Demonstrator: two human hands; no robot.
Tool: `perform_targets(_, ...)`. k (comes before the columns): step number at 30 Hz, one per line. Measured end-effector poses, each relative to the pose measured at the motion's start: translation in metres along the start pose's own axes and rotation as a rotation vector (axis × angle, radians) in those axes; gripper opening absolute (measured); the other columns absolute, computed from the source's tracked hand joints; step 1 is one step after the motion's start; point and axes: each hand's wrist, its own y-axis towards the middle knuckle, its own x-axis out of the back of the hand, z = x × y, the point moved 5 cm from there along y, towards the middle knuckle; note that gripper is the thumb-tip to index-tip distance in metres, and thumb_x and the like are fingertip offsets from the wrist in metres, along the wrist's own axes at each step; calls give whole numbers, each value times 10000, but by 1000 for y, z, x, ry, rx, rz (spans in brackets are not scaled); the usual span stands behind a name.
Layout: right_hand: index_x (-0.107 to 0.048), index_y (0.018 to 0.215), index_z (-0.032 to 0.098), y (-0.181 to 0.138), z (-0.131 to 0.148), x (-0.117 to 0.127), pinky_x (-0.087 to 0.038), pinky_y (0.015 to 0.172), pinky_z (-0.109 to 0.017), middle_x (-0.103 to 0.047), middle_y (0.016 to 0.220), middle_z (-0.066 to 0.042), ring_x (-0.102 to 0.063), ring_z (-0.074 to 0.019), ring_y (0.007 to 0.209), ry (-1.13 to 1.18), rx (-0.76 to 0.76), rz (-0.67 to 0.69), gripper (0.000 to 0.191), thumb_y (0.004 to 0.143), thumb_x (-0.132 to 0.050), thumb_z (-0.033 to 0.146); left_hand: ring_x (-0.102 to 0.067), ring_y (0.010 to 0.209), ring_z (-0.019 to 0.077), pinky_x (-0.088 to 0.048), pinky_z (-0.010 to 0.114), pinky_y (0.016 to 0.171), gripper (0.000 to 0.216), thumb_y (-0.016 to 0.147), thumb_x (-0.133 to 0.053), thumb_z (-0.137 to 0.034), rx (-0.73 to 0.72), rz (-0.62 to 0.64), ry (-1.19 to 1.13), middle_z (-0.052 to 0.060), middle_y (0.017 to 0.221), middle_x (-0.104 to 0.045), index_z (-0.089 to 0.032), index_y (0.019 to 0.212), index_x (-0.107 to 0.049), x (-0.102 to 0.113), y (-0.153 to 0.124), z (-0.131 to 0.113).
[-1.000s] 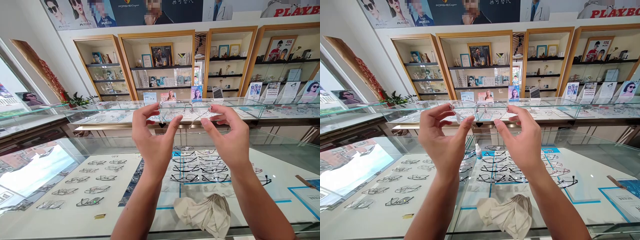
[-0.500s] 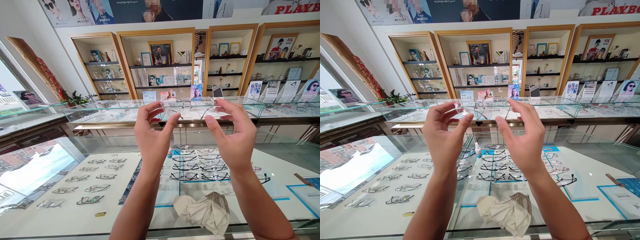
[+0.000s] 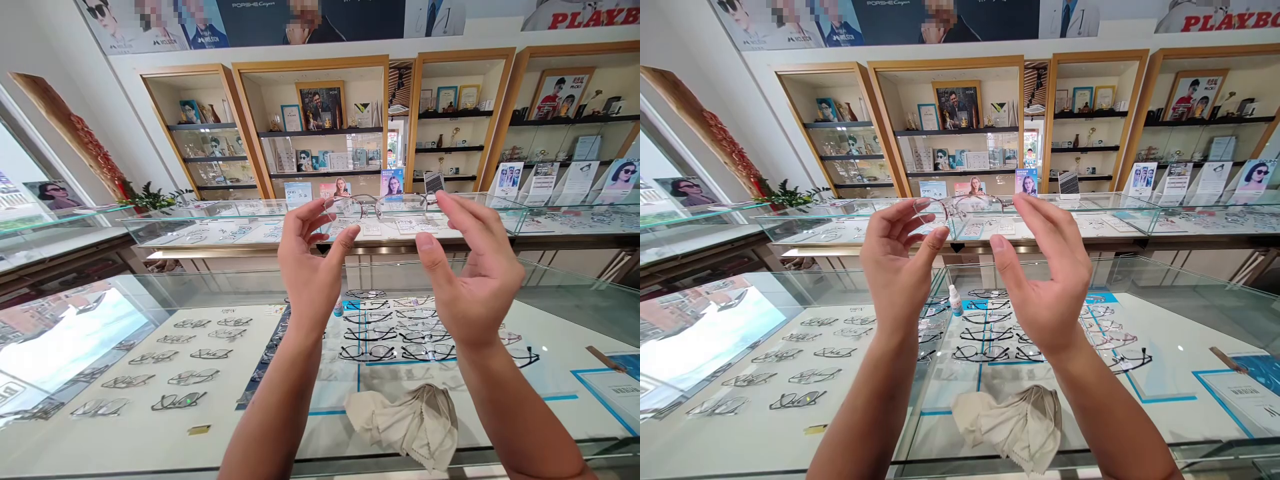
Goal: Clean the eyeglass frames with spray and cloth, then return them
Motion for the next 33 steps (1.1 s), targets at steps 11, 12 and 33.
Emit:
perform_targets(11,-801,1341,315,0,-24,-8,-616,1106,-586,-799,1365,-66,-732,-320,1308,198,-255,51,346,1028,-719,436,-697,1133,240,-572,391,925,539,899,-880,-388,-259,-173,177,93,1381,-681,-296,1364,-624,2,-8,-11)
perform_targets(12,-806,1330,312,0,-26,-9,-621,1101,-574,-805,1355,-64,-744,-314,1288,211,-283,55,343,1025,-724,443,-699,1125,239,-572,391,919,538,898,-881,-382,-276,-179,190,93,1373,-683,-295,1363,-624,2,-9,-12)
perform_targets(33,-792,1085,276,8,-43,-9,-662,971,-465,-834,1085,-41,-800,-232,1027,442,-390,36,191,1002,-755,444,-691,1189,264,-563,409,970,534,869,-905,-423,-207,-79,82,80,1356,-704,-302,1325,-653,0,-6,-12)
